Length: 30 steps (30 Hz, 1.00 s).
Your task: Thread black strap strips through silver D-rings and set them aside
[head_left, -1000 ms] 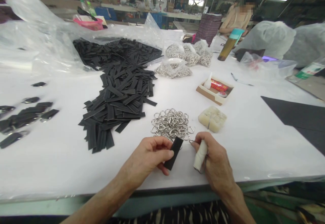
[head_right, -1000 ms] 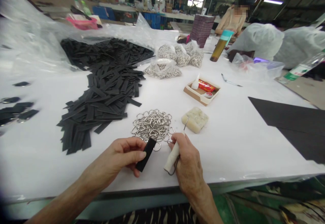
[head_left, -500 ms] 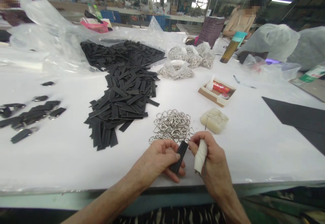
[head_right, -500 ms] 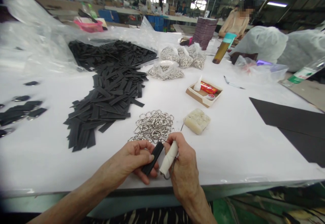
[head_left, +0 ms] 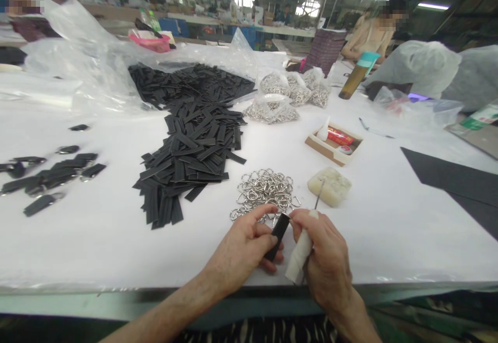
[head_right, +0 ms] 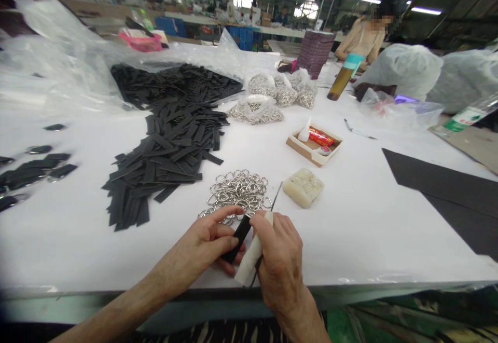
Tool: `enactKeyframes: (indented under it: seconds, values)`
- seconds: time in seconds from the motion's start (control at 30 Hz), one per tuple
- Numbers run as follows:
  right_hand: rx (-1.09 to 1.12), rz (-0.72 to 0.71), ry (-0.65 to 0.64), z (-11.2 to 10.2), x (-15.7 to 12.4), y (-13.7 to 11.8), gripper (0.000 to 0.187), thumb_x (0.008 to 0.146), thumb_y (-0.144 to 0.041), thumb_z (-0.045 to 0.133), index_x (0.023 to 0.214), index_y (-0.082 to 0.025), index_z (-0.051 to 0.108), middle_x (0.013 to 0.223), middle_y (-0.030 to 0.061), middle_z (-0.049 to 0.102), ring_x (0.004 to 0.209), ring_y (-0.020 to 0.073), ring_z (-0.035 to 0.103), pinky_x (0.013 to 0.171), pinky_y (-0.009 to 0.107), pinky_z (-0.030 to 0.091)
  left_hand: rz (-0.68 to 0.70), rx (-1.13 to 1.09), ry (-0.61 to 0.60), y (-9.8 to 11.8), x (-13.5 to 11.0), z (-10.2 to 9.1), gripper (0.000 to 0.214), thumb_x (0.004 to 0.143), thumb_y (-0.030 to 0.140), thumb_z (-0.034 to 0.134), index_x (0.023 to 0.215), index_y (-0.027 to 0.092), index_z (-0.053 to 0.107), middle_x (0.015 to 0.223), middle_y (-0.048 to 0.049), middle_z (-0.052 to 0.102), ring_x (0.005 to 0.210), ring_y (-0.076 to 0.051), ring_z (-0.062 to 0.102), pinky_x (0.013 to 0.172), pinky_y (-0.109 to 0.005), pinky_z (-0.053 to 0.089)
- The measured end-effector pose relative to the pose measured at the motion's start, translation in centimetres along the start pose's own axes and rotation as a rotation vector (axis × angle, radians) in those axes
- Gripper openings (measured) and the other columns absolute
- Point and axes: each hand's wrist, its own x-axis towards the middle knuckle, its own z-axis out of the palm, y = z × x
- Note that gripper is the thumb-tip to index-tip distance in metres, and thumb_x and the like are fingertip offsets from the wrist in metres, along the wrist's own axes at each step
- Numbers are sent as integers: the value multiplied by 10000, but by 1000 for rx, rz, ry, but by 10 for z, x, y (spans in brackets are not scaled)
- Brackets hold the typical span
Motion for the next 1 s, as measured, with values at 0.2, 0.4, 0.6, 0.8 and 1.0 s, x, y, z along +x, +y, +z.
enactKeyframes:
  seconds: [0.2, 0.4, 0.6, 0.8, 1.0]
  values:
    - [23, -79, 25, -1, 1, -1, 160, 855, -66, 474, 933, -195, 527, 915, 73, 632, 803, 198, 582, 672, 323, 450, 21, -59, -3, -1, -2, 0, 527, 754, 114, 541, 1266, 153, 421, 613, 54, 568, 619, -144, 604, 564, -260, 523]
    - [68, -81, 9, 0, 1, 1, 150, 871, -84, 472, 927, -207, 539, 907, 69, 638, 812, 202, 579, 660, 328, 451, 30, -42, -28, -3, -3, -3, 567, 759, 138, 550, 1306, 161, 404, 644, 24, 605, 666, -173, 630, 579, -265, 504]
    - [94, -73, 45, 0, -2, 4, 165, 882, -105, 489, 964, -219, 575, 959, 73, 645, 831, 199, 596, 692, 337, 454, 68, -86, -52, -3, -1, -4, 535, 761, 110, 531, 1284, 167, 435, 624, 38, 592, 617, -146, 609, 590, -267, 497]
    - [145, -63, 40, 3, -7, 5, 191, 884, -84, 506, 998, -224, 572, 1034, 79, 635, 931, 210, 590, 771, 357, 453, 51, -200, -64, -8, 2, -7, 513, 747, 151, 601, 1230, 124, 428, 693, -19, 651, 640, -168, 622, 610, -302, 513]
    - [222, 51, 48, 7, -9, 1, 170, 878, -91, 514, 965, -229, 563, 1088, 73, 617, 978, 213, 577, 802, 366, 460, 86, -268, -47, -10, 2, -7, 512, 748, 146, 615, 1220, 111, 422, 675, -15, 660, 608, -152, 613, 657, -317, 494]
